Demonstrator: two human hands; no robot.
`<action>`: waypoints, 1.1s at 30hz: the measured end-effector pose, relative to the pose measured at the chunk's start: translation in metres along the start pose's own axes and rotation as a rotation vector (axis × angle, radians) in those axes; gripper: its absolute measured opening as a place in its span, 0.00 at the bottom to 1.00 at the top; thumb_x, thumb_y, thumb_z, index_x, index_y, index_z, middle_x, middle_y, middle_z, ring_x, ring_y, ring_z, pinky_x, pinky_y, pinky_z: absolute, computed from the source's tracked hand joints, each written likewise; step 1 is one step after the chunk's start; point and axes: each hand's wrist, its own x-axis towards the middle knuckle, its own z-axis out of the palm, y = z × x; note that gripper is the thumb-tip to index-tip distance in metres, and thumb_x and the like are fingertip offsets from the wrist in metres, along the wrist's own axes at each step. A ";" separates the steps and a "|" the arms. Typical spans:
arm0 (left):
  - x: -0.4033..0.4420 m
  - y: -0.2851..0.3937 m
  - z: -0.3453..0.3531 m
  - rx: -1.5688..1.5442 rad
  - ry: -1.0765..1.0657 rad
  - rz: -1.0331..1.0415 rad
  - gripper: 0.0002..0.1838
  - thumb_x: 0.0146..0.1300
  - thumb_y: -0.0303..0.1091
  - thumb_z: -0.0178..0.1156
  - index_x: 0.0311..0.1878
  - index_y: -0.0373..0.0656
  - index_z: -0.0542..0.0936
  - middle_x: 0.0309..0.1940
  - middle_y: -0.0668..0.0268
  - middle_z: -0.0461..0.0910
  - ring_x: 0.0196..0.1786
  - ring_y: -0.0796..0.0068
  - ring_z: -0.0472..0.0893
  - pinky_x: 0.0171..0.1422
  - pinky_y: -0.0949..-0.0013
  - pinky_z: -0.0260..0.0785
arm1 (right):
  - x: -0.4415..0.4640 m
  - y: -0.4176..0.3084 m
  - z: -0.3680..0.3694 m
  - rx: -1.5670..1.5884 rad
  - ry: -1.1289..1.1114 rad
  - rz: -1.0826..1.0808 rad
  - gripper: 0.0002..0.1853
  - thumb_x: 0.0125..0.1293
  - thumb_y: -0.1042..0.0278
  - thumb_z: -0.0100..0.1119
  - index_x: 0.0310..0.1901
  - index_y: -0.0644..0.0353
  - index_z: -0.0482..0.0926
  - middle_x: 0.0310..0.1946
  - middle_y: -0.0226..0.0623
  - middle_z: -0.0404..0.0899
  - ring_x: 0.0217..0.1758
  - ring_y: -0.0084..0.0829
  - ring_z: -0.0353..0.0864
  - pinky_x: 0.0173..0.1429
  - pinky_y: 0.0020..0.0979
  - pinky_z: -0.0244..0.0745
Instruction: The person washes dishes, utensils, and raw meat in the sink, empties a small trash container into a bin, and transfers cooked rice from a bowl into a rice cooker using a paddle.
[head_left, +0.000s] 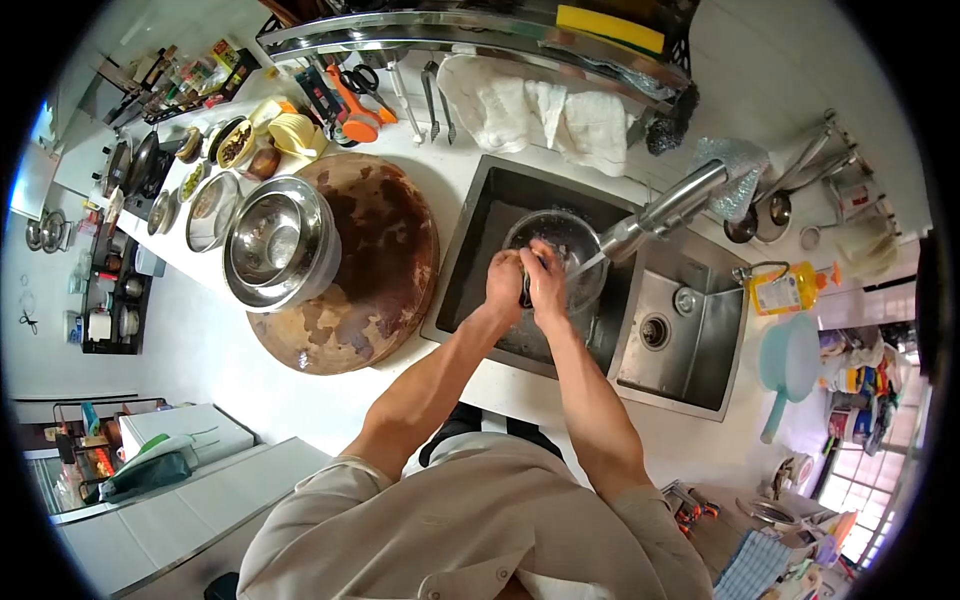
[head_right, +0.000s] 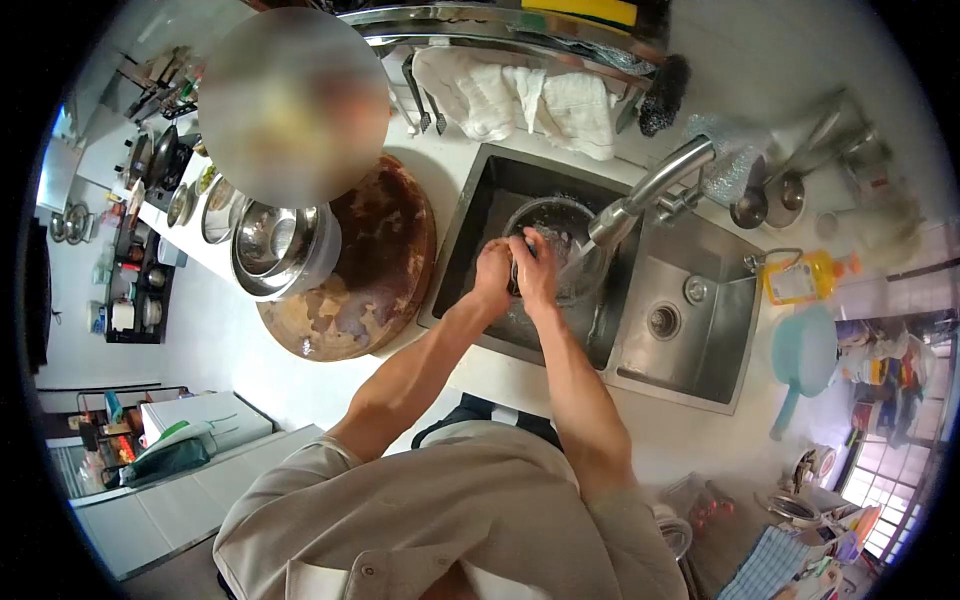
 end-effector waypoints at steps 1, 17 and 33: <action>-0.003 0.002 0.001 0.050 0.083 0.072 0.18 0.70 0.35 0.49 0.59 0.38 0.73 0.50 0.59 0.78 0.50 0.66 0.78 0.55 0.63 0.71 | 0.001 -0.003 -0.001 0.230 -0.091 0.173 0.27 0.66 0.49 0.63 0.60 0.60 0.77 0.57 0.39 0.77 0.63 0.37 0.72 0.67 0.38 0.63; -0.049 0.034 -0.051 -0.185 -0.806 -0.182 0.21 0.58 0.22 0.70 0.54 0.44 0.77 0.44 0.67 0.79 0.48 0.70 0.83 0.54 0.59 0.80 | -0.025 -0.099 -0.039 -0.232 -0.552 -0.661 0.15 0.62 0.76 0.59 0.51 0.61 0.83 0.53 0.43 0.81 0.60 0.45 0.78 0.65 0.39 0.71; -0.074 0.010 -0.010 0.601 -0.478 0.156 0.09 0.56 0.26 0.63 0.41 0.38 0.80 0.21 0.70 0.75 0.17 0.78 0.69 0.19 0.70 0.60 | -0.034 -0.074 -0.039 -0.418 -0.364 -0.385 0.14 0.66 0.59 0.61 0.33 0.64 0.79 0.32 0.49 0.82 0.37 0.52 0.81 0.42 0.44 0.73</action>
